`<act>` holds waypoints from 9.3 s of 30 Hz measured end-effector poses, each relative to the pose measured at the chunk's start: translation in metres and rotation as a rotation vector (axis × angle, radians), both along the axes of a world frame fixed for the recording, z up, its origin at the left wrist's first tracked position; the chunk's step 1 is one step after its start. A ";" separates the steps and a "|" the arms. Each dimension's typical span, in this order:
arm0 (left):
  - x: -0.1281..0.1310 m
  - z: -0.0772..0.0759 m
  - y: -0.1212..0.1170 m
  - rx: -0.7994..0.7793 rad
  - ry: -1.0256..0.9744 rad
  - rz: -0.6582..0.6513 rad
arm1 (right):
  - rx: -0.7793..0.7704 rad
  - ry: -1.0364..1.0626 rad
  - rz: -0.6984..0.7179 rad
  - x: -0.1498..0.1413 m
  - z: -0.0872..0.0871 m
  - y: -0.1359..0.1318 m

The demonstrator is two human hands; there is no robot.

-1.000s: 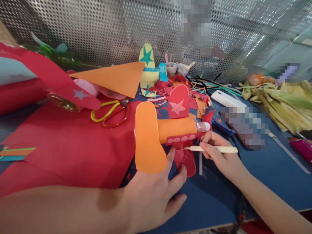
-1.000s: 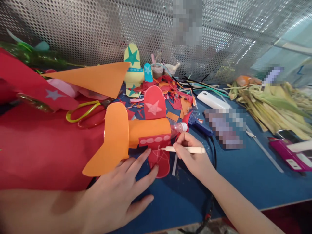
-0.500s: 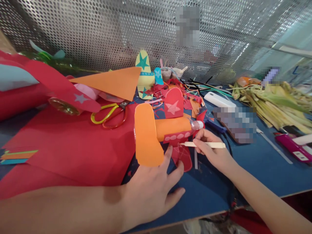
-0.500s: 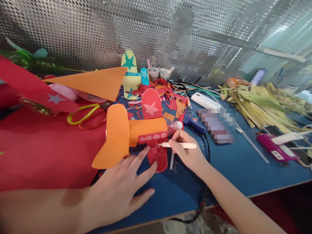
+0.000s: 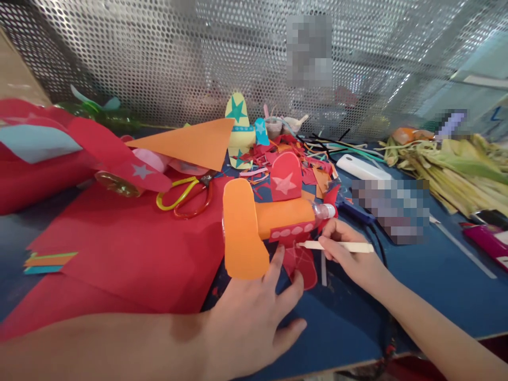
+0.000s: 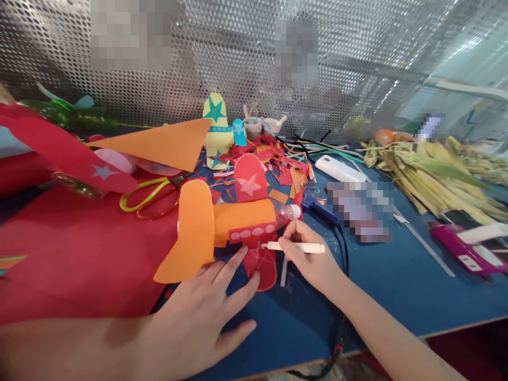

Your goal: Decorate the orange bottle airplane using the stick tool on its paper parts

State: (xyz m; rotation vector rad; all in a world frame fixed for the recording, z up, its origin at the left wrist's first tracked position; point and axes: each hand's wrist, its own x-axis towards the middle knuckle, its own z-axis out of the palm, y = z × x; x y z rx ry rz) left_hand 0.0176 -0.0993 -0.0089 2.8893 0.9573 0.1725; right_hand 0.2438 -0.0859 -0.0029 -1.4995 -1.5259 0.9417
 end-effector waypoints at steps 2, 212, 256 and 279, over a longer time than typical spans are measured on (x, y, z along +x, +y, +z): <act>-0.001 0.000 0.001 0.009 0.002 -0.003 | 0.002 -0.023 0.014 -0.001 0.001 0.000; -0.006 -0.008 0.002 0.097 -0.062 -0.001 | -0.025 -0.010 0.152 0.001 0.006 0.002; -0.004 -0.002 0.005 0.100 -0.096 -0.018 | -0.023 -0.047 0.131 0.001 0.008 0.003; -0.003 0.000 0.005 0.113 -0.103 -0.022 | -0.020 -0.063 0.123 0.001 0.009 0.003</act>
